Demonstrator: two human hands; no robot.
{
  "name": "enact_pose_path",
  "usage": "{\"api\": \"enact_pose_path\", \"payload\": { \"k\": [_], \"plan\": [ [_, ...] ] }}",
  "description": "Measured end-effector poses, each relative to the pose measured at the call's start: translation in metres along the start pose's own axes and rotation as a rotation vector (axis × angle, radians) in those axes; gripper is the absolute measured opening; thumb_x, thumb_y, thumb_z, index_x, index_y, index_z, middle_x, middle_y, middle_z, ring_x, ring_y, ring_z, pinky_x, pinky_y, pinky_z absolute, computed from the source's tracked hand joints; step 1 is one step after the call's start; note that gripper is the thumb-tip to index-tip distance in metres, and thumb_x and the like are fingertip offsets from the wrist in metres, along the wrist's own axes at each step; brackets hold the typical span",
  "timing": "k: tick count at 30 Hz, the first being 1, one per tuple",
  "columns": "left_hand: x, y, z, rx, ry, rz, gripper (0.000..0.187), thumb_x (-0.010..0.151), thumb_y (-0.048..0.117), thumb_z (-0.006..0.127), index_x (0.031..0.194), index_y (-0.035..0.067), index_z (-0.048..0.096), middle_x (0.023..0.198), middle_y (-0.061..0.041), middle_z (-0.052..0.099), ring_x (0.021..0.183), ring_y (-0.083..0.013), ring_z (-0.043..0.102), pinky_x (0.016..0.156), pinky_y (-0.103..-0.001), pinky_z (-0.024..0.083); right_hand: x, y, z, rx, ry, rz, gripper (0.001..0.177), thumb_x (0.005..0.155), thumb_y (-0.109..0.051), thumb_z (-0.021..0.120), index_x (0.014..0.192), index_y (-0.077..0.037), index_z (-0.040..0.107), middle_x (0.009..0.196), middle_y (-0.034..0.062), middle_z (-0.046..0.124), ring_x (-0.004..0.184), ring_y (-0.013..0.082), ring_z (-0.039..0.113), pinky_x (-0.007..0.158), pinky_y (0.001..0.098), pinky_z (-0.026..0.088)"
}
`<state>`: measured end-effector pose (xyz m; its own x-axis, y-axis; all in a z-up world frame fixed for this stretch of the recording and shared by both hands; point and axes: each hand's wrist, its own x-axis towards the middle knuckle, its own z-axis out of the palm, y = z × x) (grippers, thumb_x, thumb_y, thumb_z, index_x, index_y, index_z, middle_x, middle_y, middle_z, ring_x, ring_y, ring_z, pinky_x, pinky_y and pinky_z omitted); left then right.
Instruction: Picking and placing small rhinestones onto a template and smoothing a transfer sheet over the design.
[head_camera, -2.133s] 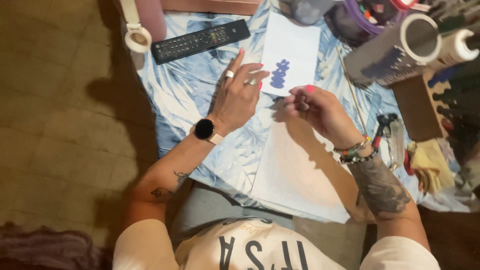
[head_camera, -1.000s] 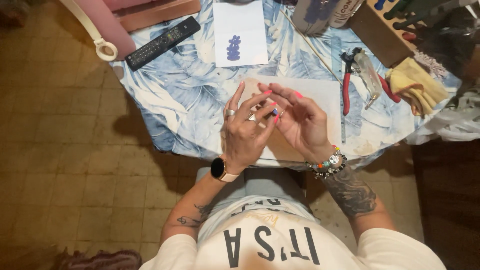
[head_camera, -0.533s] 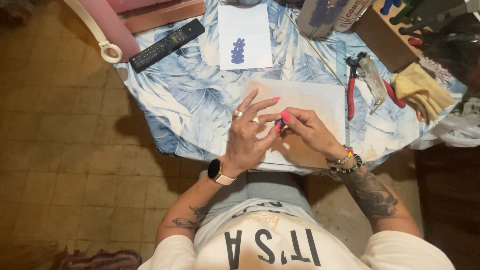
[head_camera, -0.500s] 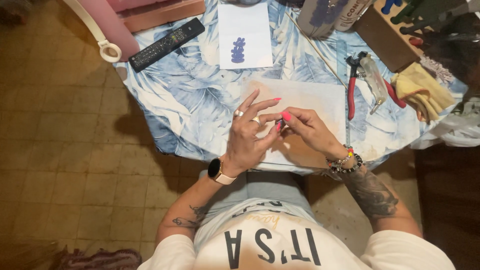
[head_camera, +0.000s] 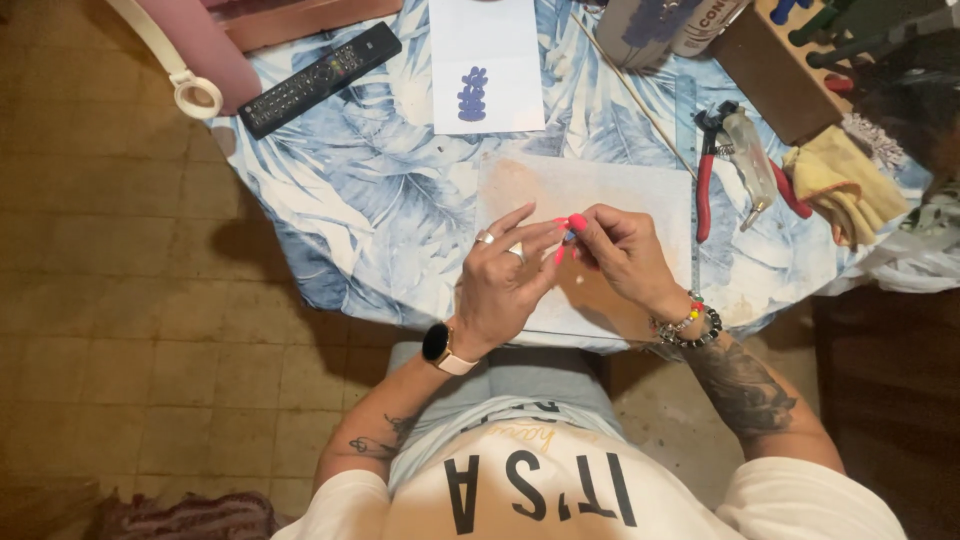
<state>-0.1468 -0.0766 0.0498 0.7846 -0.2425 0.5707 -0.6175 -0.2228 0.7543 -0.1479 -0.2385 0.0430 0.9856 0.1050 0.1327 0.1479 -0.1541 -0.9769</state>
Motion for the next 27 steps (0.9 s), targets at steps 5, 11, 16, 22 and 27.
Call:
{"api": "enact_pose_path", "payload": {
  "k": [5,11,16,22,27],
  "plan": [
    [0.006,0.007,-0.006,0.041,0.021,0.049,0.019,0.075,0.011,0.063,0.094,0.007,0.063,0.089,-0.007,0.064,0.097,-0.0317,0.057,0.080,-0.035,0.046,0.002,-0.009,0.001,-0.174,-0.021,-0.098,0.030,0.089,-0.014,0.050,0.060,-0.006,0.055,0.041,0.0020,0.045,0.041,0.0048,0.039,0.041,0.0168,0.036],
    [-0.001,-0.002,-0.001,-0.098,0.035,0.041,0.008,0.077,0.007,0.061,0.084,0.005,0.065,0.086,-0.008,0.065,0.093,-0.0303,0.060,0.078,-0.031,0.048,0.002,-0.010,0.004,-0.185,-0.027,-0.109,0.032,0.089,-0.015,0.050,0.059,-0.006,0.054,0.040,0.0012,0.045,0.041,0.0046,0.038,0.041,0.0173,0.036],
    [-0.001,-0.001,-0.006,-0.085,0.052,0.047,0.010,0.078,0.008,0.062,0.087,0.004,0.064,0.084,-0.009,0.065,0.091,-0.0314,0.060,0.075,-0.033,0.049,0.003,-0.006,0.003,-0.165,-0.034,-0.120,0.032,0.090,-0.015,0.049,0.059,-0.006,0.053,0.043,0.0017,0.047,0.042,0.0058,0.041,0.043,0.0180,0.038],
    [0.002,0.003,-0.009,-0.051,0.057,0.029,0.012,0.076,0.009,0.063,0.088,0.004,0.065,0.084,-0.010,0.064,0.092,-0.0326,0.060,0.075,-0.035,0.049,0.004,-0.014,0.004,-0.227,-0.153,-0.201,0.040,0.093,-0.019,0.037,0.056,-0.008,0.049,0.043,0.0021,0.045,0.042,0.0107,0.039,0.044,0.0221,0.038],
    [0.003,0.007,-0.011,-0.036,0.042,0.015,0.014,0.075,0.008,0.065,0.088,0.005,0.065,0.084,-0.010,0.064,0.091,-0.0336,0.060,0.075,-0.037,0.049,0.001,-0.025,0.005,-0.209,-0.192,-0.198,0.031,0.090,-0.021,0.044,0.062,-0.008,0.052,0.046,0.0001,0.045,0.046,0.0066,0.038,0.045,0.0215,0.036]
  ]
}}
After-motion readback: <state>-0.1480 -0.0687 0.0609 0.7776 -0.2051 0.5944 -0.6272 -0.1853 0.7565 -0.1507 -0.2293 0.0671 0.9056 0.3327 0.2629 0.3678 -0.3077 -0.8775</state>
